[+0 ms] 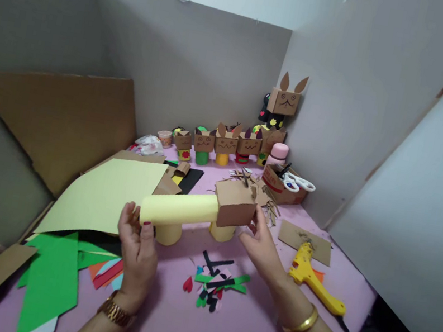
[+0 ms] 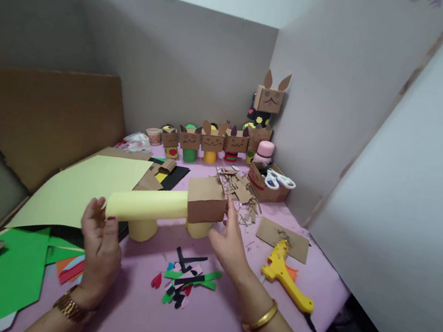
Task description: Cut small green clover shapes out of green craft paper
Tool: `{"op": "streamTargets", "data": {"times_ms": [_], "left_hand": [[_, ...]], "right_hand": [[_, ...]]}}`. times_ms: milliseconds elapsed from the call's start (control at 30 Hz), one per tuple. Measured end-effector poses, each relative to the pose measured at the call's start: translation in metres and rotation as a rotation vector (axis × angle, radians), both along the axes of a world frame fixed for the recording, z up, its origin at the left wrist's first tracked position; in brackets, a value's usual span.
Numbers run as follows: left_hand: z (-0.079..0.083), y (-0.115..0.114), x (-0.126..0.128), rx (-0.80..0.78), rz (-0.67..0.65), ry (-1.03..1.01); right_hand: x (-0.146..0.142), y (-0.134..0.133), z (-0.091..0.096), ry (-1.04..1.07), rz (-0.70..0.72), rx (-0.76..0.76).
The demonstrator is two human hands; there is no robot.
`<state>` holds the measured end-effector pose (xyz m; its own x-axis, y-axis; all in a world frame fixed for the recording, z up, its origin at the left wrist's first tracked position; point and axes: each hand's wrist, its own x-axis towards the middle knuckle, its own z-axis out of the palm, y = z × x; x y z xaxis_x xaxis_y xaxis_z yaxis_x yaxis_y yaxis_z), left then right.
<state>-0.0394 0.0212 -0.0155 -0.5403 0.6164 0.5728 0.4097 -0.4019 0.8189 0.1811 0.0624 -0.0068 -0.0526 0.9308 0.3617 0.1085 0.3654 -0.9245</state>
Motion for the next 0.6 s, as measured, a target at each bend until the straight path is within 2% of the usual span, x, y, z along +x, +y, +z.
{"op": "streamTargets", "data": {"times_ms": [100, 167, 267, 333, 367, 433, 600], "left_hand": [[-0.001, 0.0, 0.005, -0.057, -0.127, -0.072], [-0.003, 0.001, 0.005, -0.066, -0.141, -0.061], [-0.007, 0.0, 0.003, 0.005, -0.013, 0.048], [-0.009, -0.004, 0.002, 0.152, 0.089, 0.174], [-0.009, -0.007, 0.003, 0.229, 0.099, 0.236], [-0.009, -0.015, 0.006, 0.305, 0.009, 0.337], [-0.006, -0.026, 0.016, 0.112, -0.366, 0.593]], "right_hand": [[-0.004, -0.001, 0.0, 0.061, 0.059, 0.037], [-0.002, -0.001, -0.004, 0.068, 0.041, 0.028], [0.007, -0.002, -0.012, 0.026, -0.054, -0.01], [0.015, -0.005, -0.013, -0.014, -0.141, -0.02], [0.019, -0.007, -0.013, -0.04, -0.182, -0.022], [0.025, -0.01, -0.012, -0.11, -0.237, -0.029], [0.025, -0.012, -0.014, -0.32, -0.16, -0.044]]}}
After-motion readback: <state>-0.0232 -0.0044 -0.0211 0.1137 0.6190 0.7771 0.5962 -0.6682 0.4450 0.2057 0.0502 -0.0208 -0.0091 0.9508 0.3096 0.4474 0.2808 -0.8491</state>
